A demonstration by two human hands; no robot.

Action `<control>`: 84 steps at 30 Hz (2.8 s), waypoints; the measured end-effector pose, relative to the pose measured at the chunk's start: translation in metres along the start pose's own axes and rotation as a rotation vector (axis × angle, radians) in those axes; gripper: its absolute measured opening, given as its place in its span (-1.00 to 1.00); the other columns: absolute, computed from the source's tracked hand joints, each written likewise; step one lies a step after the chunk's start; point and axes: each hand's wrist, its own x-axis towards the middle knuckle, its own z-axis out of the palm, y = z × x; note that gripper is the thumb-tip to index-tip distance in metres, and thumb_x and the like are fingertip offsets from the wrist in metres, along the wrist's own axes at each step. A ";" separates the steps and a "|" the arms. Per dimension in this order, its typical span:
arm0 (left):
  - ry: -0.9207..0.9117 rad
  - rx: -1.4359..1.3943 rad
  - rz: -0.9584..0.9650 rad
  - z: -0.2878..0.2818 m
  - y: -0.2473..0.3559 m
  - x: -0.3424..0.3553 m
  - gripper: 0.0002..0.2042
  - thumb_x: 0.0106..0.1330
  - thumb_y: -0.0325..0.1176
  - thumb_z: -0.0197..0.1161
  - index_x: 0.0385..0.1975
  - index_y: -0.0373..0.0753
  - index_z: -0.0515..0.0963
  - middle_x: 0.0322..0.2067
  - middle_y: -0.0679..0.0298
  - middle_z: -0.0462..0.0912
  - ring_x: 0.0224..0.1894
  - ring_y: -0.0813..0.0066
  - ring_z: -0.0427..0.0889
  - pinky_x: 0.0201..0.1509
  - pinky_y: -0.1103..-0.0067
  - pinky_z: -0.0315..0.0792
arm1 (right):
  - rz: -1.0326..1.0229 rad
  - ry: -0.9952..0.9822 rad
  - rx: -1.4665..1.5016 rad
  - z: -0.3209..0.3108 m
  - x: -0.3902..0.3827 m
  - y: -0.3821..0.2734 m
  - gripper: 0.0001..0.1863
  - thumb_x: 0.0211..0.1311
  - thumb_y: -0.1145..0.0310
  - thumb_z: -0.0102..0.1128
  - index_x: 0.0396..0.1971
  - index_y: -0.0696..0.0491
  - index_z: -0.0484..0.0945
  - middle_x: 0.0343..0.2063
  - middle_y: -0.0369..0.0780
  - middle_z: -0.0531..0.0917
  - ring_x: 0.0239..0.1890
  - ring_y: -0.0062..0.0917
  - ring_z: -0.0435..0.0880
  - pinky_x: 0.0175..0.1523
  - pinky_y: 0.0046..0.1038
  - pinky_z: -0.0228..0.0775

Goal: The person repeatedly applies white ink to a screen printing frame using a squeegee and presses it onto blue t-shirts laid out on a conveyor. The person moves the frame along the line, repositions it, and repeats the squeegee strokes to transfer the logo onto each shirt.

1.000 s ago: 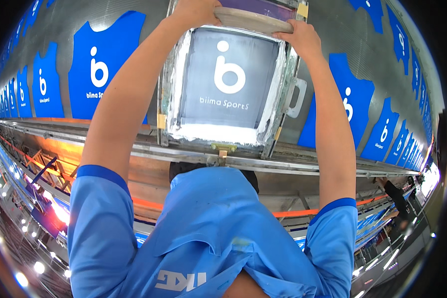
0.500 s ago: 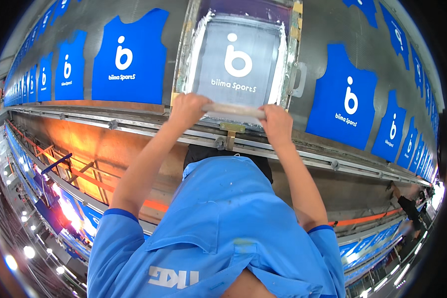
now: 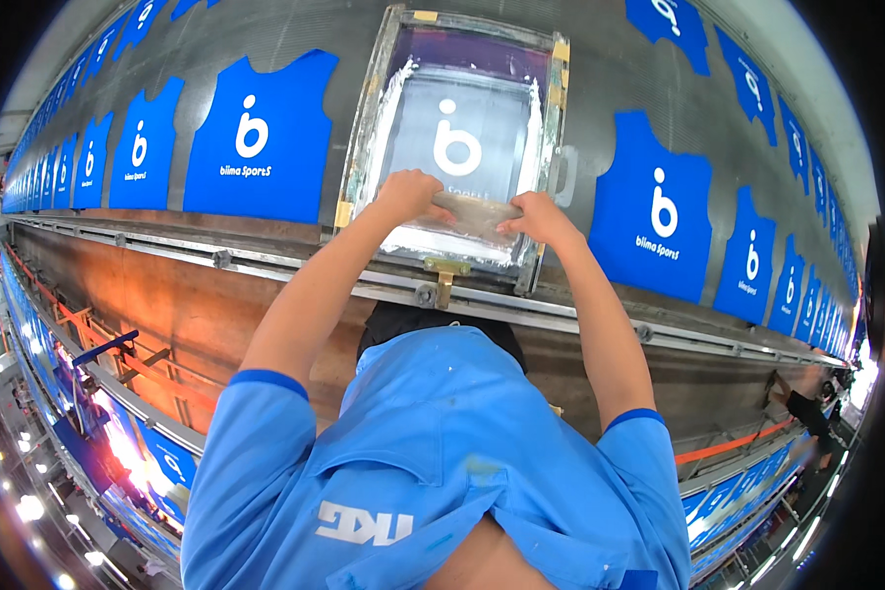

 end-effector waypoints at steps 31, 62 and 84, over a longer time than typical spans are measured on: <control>0.091 -0.193 -0.022 -0.040 -0.007 -0.025 -0.57 0.10 -0.28 0.38 0.03 0.25 0.66 -0.20 0.27 0.75 -0.17 0.23 0.72 -0.04 0.33 0.57 | 0.256 0.782 0.993 -0.050 0.031 0.043 -0.65 0.36 0.24 0.27 0.03 0.11 0.54 -0.62 -0.39 0.48 -0.60 -0.71 0.39 -0.52 -0.59 0.17; 0.335 -0.092 0.049 -0.071 -0.401 -0.271 -0.67 0.00 -0.49 0.36 -0.20 0.02 0.74 -0.21 0.42 0.74 -0.09 0.38 0.66 -0.01 0.36 0.47 | 0.263 1.147 0.609 0.121 0.255 -0.306 -0.71 0.46 0.18 0.11 -0.10 0.07 0.65 -0.67 -0.30 0.45 -0.60 -0.63 0.38 -0.46 -0.42 0.23; 0.188 0.045 -0.059 -0.208 -0.483 -0.012 -0.63 0.10 -0.05 0.39 -0.17 -0.13 0.72 -0.25 0.12 0.74 -0.09 0.07 0.68 -0.06 0.21 0.56 | 0.171 0.444 -0.193 -0.023 0.349 -0.352 -0.66 -0.04 0.06 0.48 -0.39 0.01 0.74 -0.41 -0.12 0.73 -0.19 -0.15 0.71 -0.06 -0.16 0.46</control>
